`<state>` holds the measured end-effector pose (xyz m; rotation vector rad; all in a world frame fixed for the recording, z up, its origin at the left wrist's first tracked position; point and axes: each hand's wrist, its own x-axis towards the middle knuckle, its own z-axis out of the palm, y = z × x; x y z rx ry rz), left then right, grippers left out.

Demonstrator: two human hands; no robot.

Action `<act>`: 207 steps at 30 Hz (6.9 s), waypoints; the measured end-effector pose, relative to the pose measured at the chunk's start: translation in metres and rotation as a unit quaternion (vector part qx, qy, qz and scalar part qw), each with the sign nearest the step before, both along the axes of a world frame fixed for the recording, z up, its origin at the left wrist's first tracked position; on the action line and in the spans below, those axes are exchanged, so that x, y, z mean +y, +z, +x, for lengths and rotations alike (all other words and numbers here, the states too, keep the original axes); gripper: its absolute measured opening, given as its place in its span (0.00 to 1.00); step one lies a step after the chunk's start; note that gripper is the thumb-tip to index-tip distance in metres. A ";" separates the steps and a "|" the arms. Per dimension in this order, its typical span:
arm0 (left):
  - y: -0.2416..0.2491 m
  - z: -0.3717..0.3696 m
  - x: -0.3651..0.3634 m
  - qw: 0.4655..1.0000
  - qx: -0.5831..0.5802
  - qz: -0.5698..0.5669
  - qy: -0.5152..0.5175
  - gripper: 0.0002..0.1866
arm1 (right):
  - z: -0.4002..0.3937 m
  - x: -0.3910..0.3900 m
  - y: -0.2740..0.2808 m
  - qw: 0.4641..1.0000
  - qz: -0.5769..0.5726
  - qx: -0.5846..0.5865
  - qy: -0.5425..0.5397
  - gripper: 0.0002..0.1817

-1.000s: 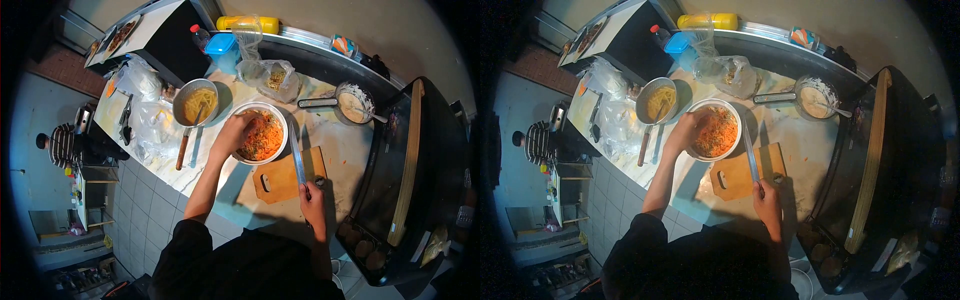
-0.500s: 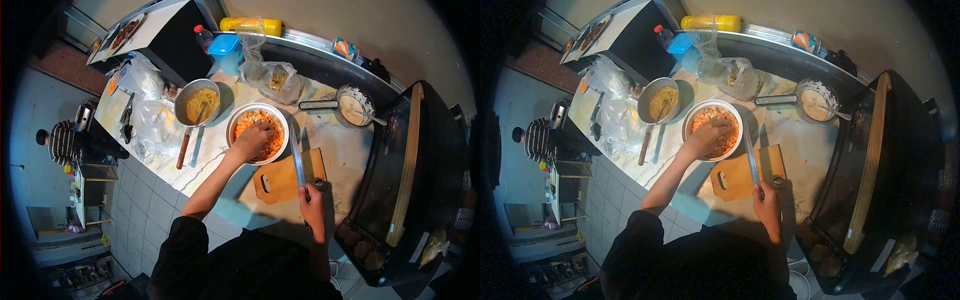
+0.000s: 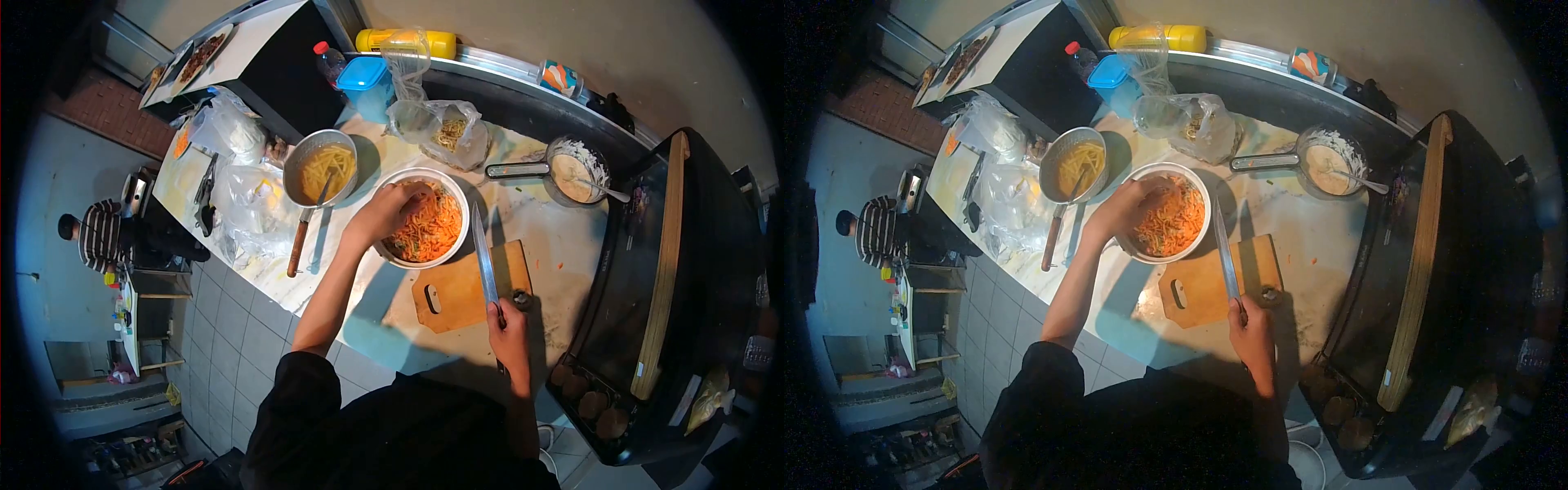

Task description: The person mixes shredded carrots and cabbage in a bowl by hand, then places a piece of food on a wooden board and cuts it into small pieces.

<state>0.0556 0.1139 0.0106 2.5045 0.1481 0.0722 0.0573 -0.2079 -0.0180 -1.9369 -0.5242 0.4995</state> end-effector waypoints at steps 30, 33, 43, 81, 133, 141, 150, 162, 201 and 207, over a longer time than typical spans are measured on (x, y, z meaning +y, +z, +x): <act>0.009 -0.001 -0.019 1.000 0.016 0.016 0.016 0.14 | -0.003 0.002 0.003 1.000 -0.003 0.006 0.002 0.15; 0.007 -0.001 -0.012 0.999 0.033 -0.022 0.003 0.15 | -0.003 0.003 0.001 1.000 0.002 0.002 0.003 0.14; 0.001 -0.006 -0.038 0.990 -0.012 0.135 -0.045 0.10 | -0.003 0.002 0.002 1.000 -0.007 0.009 -0.001 0.15; -0.025 -0.003 -0.051 0.977 0.028 0.189 -0.093 0.07 | -0.004 -0.006 0.000 1.000 0.003 0.016 -0.011 0.13; -0.052 -0.045 -0.174 0.987 -0.078 -0.079 0.120 0.10 | -0.022 -0.025 -0.045 0.998 -0.040 -0.030 -0.025 0.10; -0.053 -0.042 -0.166 0.976 -0.052 -0.170 0.127 0.10 | -0.024 -0.023 -0.036 0.996 -0.090 0.001 -0.014 0.09; -0.049 -0.042 -0.162 0.978 -0.041 -0.137 0.151 0.10 | -0.028 -0.017 -0.025 0.975 -0.214 0.032 0.044 0.15; -0.052 -0.050 -0.164 0.981 -0.031 -0.120 0.149 0.16 | -0.028 -0.019 -0.025 0.967 -0.247 0.020 0.055 0.23; -0.052 -0.038 -0.161 0.984 -0.080 -0.140 0.077 0.10 | -0.025 -0.013 -0.011 0.962 -0.270 -0.022 0.022 0.16; -0.056 -0.036 -0.163 0.979 -0.106 -0.152 0.082 0.09 | -0.023 -0.015 -0.015 0.965 -0.257 -0.014 0.040 0.18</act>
